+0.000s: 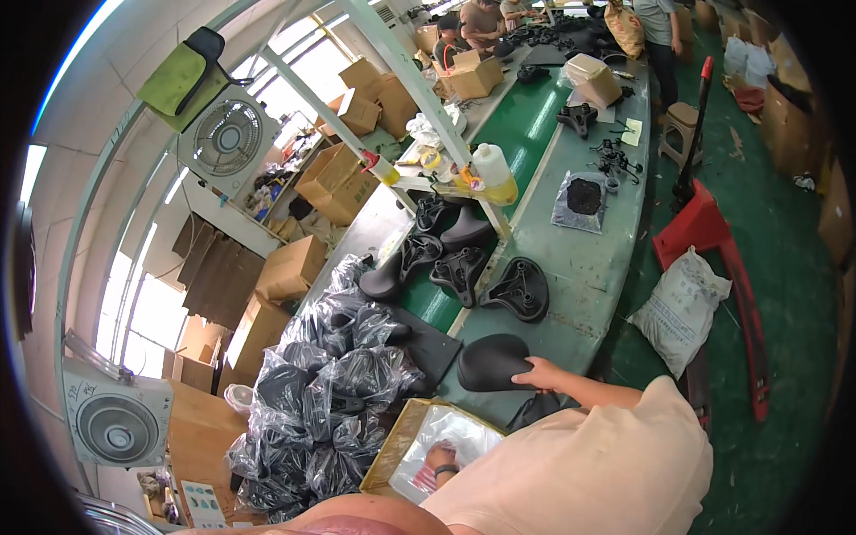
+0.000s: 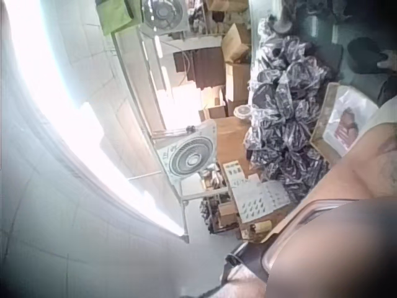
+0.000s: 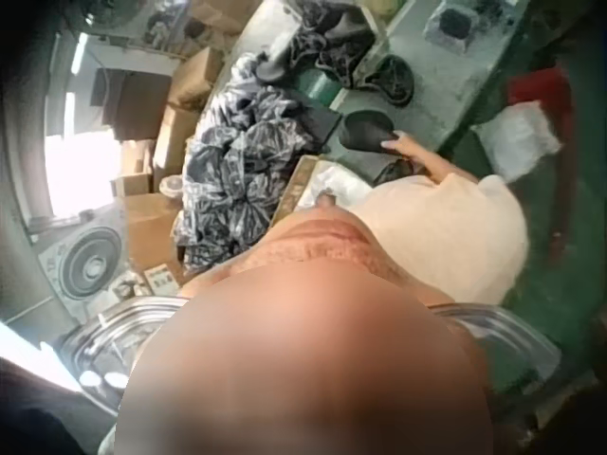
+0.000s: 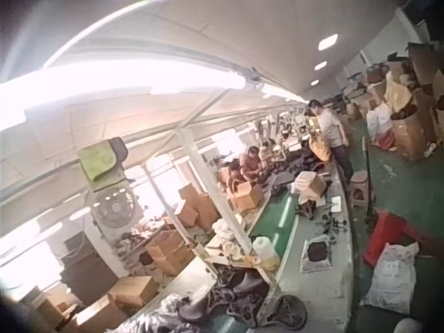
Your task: Bagging bicycle seats at a manufacturing workstation.
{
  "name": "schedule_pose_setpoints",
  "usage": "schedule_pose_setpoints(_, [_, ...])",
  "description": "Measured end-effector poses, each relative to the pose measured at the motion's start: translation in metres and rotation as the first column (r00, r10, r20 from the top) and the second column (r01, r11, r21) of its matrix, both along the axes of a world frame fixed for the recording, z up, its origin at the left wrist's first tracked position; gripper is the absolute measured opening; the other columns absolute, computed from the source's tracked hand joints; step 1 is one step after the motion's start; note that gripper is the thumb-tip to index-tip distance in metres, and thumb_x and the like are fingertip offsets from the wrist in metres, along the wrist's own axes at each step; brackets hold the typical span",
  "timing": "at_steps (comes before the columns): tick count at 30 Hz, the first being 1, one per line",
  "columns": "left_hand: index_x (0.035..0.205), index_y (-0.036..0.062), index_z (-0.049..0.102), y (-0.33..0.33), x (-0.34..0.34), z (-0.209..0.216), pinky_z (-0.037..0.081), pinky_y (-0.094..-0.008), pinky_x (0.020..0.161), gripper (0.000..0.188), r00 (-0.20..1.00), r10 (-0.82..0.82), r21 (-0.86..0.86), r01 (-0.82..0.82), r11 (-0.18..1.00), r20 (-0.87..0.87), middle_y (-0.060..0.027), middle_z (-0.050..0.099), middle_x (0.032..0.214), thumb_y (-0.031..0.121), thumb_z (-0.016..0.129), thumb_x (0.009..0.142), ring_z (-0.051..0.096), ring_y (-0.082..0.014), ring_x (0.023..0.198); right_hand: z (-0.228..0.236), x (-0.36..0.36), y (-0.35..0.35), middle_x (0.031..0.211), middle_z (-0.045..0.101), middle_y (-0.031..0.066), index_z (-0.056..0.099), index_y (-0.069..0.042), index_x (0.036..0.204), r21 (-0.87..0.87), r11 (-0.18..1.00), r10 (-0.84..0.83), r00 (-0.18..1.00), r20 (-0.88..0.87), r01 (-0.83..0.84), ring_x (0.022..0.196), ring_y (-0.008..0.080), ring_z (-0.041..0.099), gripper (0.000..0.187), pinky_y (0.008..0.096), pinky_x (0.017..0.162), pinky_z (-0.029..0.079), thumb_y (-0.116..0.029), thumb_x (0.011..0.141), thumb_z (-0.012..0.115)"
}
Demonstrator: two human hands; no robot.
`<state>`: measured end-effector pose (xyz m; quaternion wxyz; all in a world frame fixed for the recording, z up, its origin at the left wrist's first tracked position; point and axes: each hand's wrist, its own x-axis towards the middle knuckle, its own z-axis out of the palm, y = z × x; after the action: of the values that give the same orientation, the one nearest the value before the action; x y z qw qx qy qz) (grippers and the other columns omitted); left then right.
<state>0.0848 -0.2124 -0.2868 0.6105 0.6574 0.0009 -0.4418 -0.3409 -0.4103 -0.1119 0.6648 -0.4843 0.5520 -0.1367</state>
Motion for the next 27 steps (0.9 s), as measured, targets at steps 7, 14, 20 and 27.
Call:
schedule_pose_setpoints(7, [0.103,0.0080,0.074,0.048,-0.019,0.216,0.056,-0.0402,0.087,0.022,0.865,-0.063,-0.549,-0.258,0.795,-0.497,-0.0060,0.076,0.095,0.025,0.060,0.107,0.069,-0.0191,0.087,0.112,-0.005,0.049,0.114,0.077,0.0204,0.058,-0.005,0.147,0.290,0.932,-0.058,0.698,0.713,-0.219,0.093,0.0286,0.078,0.047,0.0381,0.078,0.065,-0.031,0.110,0.069])
schedule_pose_setpoints(14, [0.104,0.0090,0.068,0.028,-0.124,0.294,0.054,-0.0435,0.094,0.007,0.711,-0.476,-0.664,0.016,0.748,-0.518,-0.0062,0.072,0.099,0.010,0.066,0.098,0.067,-0.0228,0.094,0.100,0.069,0.052,0.115,0.078,0.0187,0.064,0.001,0.142,0.420,0.736,-0.066,0.561,0.825,-0.531,0.096,0.0307,0.079,0.051,0.0407,0.086,0.067,-0.035,0.107,0.074])
schedule_pose_setpoints(20, [0.102,0.0069,0.068,0.052,-0.100,0.265,0.054,-0.0443,0.096,0.009,0.795,-0.553,-0.678,0.265,0.686,-0.249,-0.0094,0.073,0.100,0.004,0.063,0.095,0.068,-0.0238,0.099,0.083,0.078,0.054,0.131,0.073,0.0187,0.064,0.002,0.143,0.466,0.483,-0.173,0.441,0.881,-0.742,0.100,0.0265,0.075,0.049,0.0392,0.083,0.066,-0.028,0.106,0.074])
schedule_pose_setpoints(27, [0.114,0.0076,0.071,0.065,-0.085,0.335,0.057,-0.0439,0.095,0.016,0.885,-0.194,-0.721,-0.200,0.663,-0.424,-0.0058,0.079,0.105,0.011,0.059,0.106,0.074,-0.0200,0.099,0.129,0.058,0.054,0.138,0.069,0.0179,0.054,0.000,0.154,0.302,0.804,-0.141,0.329,0.934,-0.513,0.108,0.0270,0.073,0.062,0.0384,0.083,0.064,-0.018,0.101,0.080])
